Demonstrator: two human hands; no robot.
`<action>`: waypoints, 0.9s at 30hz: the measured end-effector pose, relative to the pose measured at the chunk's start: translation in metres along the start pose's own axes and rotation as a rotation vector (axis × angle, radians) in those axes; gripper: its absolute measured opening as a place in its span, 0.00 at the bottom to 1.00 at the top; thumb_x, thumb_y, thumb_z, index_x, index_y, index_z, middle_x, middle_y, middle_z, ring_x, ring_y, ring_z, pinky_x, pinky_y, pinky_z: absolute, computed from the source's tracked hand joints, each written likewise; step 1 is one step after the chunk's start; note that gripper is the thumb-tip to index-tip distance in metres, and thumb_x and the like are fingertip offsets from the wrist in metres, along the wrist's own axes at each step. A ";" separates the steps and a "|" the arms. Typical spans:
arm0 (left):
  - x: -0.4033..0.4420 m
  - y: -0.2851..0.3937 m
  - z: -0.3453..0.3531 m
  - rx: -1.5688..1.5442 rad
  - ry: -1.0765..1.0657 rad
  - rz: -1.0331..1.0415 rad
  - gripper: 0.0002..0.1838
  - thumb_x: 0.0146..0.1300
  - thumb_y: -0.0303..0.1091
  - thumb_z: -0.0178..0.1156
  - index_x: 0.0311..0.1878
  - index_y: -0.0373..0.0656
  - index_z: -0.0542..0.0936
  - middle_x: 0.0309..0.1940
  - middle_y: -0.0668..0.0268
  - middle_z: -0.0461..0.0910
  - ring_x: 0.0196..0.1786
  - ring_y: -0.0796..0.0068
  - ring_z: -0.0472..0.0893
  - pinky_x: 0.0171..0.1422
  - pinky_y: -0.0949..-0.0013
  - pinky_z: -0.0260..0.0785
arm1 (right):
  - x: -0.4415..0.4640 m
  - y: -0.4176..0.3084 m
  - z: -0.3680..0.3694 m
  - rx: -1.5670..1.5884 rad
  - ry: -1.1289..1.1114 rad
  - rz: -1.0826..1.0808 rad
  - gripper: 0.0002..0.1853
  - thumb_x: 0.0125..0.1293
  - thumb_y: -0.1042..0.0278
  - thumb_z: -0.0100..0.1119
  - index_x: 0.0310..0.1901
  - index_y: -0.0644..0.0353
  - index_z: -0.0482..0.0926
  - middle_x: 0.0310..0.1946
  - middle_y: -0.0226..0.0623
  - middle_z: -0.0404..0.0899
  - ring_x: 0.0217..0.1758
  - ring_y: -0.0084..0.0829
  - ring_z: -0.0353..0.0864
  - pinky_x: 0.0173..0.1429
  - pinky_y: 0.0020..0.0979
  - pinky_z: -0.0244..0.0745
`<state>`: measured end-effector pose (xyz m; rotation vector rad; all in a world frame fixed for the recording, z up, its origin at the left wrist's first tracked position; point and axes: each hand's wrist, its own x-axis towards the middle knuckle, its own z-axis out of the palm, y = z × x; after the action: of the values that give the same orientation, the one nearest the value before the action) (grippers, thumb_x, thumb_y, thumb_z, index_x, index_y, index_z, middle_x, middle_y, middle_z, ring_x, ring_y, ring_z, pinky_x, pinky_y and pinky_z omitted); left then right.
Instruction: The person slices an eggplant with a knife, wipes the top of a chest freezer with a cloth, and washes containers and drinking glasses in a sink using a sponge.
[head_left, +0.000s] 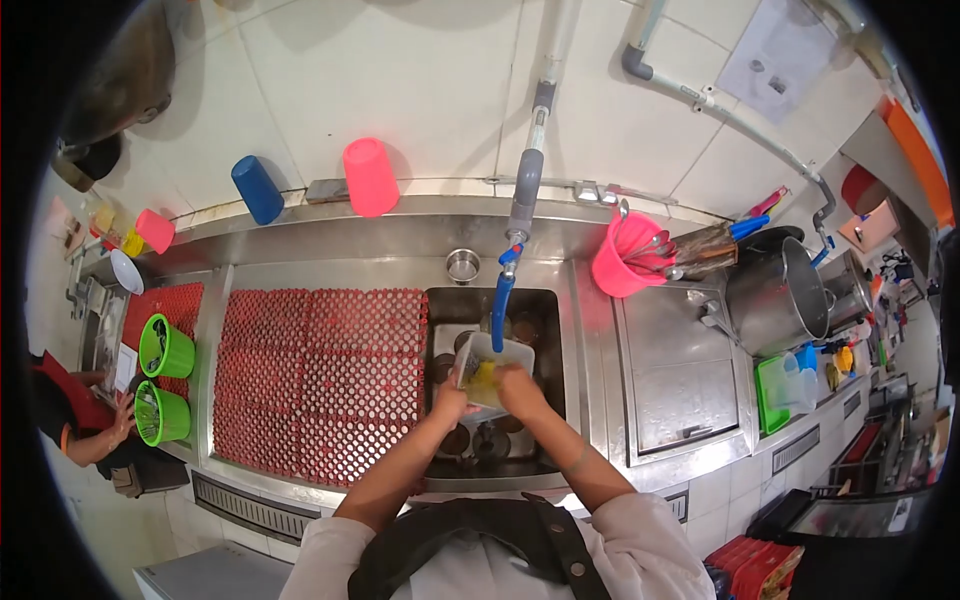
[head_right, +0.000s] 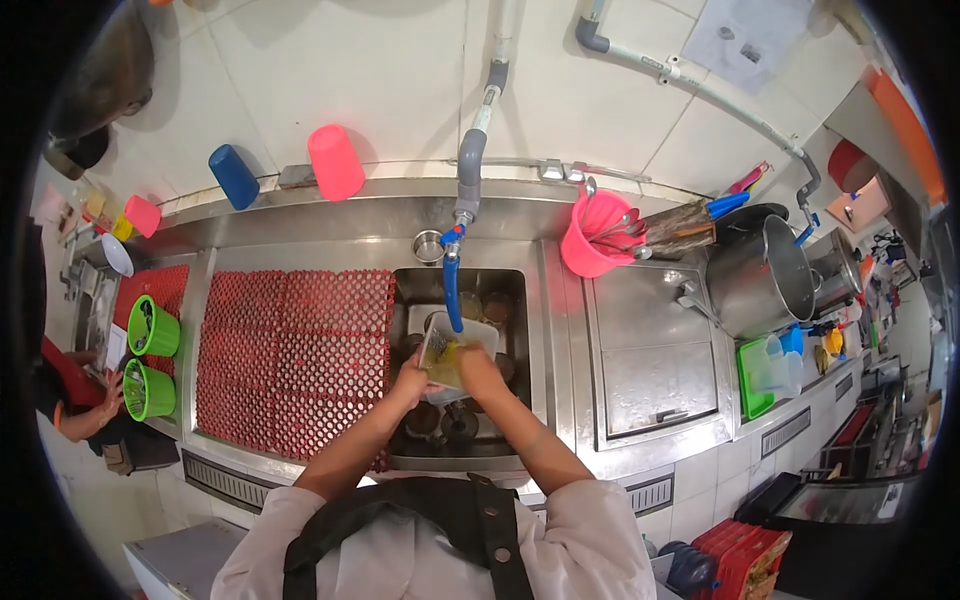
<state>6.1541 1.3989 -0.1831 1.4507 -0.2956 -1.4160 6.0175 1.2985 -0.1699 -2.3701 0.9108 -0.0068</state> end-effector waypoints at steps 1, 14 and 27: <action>0.001 -0.010 -0.002 0.022 -0.001 0.006 0.36 0.59 0.19 0.36 0.70 0.59 0.59 0.55 0.59 0.73 0.44 0.64 0.80 0.38 0.64 0.79 | 0.007 -0.001 0.011 -0.058 0.061 -0.075 0.20 0.53 0.75 0.57 0.51 0.60 0.71 0.47 0.50 0.75 0.57 0.50 0.73 0.57 0.49 0.69; -0.014 -0.030 -0.022 0.439 0.129 0.515 0.44 0.43 0.11 0.42 0.69 0.53 0.65 0.69 0.42 0.55 0.69 0.45 0.60 0.64 0.65 0.62 | 0.045 0.011 0.073 0.390 -0.134 0.140 0.17 0.57 0.65 0.59 0.46 0.66 0.76 0.25 0.43 0.78 0.26 0.40 0.81 0.25 0.38 0.75; -0.086 -0.011 -0.040 1.037 0.058 0.876 0.42 0.41 0.11 0.51 0.66 0.50 0.67 0.72 0.39 0.40 0.63 0.41 0.67 0.52 0.61 0.73 | -0.109 -0.005 0.022 1.421 -0.299 0.669 0.18 0.59 0.59 0.63 0.48 0.49 0.69 0.29 0.24 0.73 0.21 0.20 0.75 0.13 0.22 0.59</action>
<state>6.1597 1.4883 -0.1505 1.7707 -1.5760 -0.4480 5.9415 1.3803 -0.1637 -0.7025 0.9894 -0.0244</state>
